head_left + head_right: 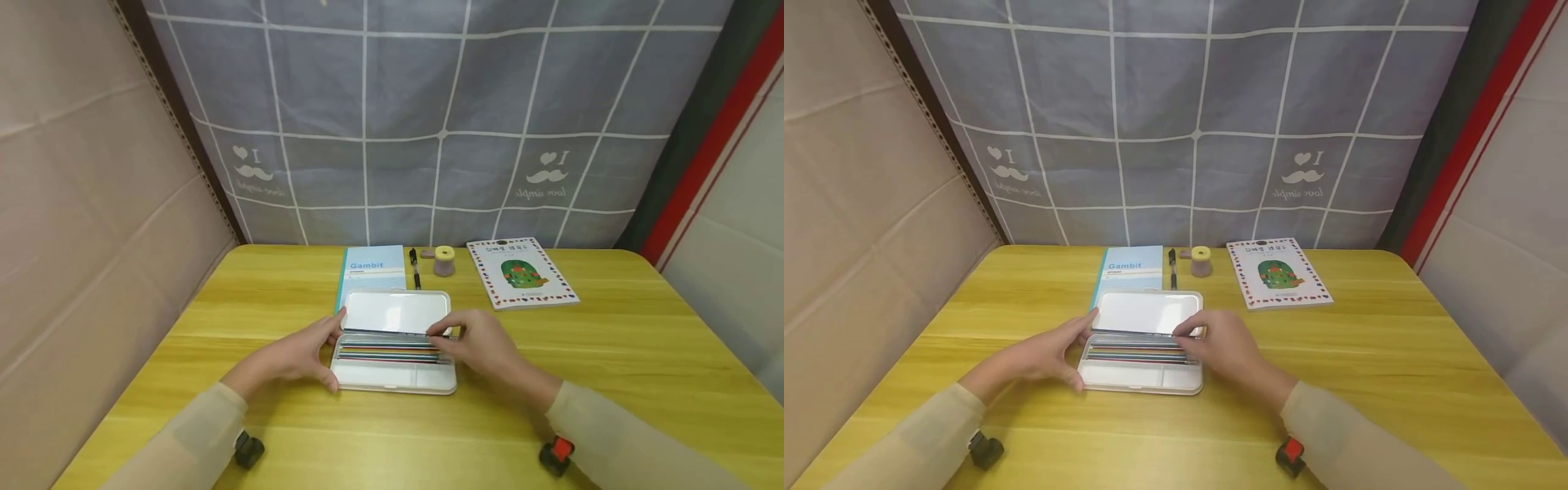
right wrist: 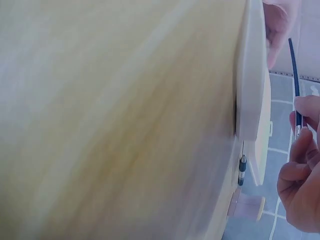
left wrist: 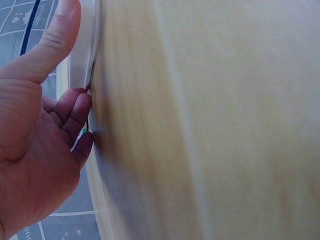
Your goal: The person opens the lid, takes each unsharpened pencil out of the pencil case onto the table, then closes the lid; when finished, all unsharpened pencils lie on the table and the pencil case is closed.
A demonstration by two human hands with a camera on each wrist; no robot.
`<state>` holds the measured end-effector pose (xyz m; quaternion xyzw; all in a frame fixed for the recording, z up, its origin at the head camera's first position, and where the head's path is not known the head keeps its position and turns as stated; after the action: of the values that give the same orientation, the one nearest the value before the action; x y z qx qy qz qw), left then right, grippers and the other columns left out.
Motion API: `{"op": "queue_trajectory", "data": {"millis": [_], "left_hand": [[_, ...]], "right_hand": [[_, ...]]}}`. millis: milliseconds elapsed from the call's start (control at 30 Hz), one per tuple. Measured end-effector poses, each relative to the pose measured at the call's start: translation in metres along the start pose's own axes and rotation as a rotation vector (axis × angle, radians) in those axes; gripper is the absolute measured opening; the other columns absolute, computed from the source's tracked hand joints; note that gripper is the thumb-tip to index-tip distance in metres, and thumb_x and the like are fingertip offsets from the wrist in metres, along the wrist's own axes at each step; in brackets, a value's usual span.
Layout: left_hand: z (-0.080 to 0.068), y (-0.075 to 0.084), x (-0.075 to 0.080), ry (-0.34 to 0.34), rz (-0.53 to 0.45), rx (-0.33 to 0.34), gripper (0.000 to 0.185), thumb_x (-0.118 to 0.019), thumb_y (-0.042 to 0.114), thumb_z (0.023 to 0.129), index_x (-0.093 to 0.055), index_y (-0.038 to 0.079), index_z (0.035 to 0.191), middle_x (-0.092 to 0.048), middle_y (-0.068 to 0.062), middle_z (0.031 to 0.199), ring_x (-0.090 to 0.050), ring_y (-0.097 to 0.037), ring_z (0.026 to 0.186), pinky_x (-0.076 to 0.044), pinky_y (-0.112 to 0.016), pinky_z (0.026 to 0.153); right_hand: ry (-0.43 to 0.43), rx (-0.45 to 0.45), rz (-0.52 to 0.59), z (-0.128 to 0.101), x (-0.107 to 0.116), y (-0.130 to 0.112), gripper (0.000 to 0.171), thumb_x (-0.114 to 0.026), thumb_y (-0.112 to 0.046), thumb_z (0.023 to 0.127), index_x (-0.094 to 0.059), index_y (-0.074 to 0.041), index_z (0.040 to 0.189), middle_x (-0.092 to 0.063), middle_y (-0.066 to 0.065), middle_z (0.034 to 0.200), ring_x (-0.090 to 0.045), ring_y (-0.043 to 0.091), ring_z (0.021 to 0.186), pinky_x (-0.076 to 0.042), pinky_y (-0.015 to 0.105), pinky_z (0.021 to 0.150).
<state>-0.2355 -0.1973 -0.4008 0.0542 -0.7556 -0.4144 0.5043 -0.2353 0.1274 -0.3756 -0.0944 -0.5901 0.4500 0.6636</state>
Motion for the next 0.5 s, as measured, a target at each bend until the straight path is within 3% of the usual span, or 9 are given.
{"op": "queue_trajectory", "data": {"millis": [267,500], "left_hand": [[-0.003,-0.001,0.001,0.006,-0.015,0.003,0.143,-0.098,0.028,0.067,0.002,-0.004,0.165,-0.058,-0.003,0.134,-0.053,-0.023,0.123,-0.034,-0.053,0.116],[-0.003,0.000,0.000,0.001,-0.013,-0.019,0.144,-0.098,0.031,0.068,0.003,-0.004,0.164,-0.059,-0.004,0.137,-0.053,-0.023,0.124,-0.034,-0.054,0.115]], "right_hand": [[-0.013,-0.054,0.111,-0.003,0.013,0.012,0.010,-0.086,-0.014,0.087,-0.085,-0.022,0.093,-0.078,-0.008,0.090,-0.048,0.008,0.050,-0.039,0.023,0.047],[-0.011,-0.137,0.160,-0.008,0.035,0.038,0.009,-0.085,-0.017,0.088,-0.086,-0.020,0.097,-0.076,-0.001,0.085,-0.045,0.012,0.055,-0.035,0.024,0.050]]}}
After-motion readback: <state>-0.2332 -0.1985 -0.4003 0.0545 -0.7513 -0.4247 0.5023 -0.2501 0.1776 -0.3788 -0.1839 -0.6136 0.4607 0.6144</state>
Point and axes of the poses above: each hand's wrist, its own z-axis towards the middle knuckle, its own x-axis out of the back of the hand, y = z × x, the point moved 3 cm from there along z, towards the middle knuckle
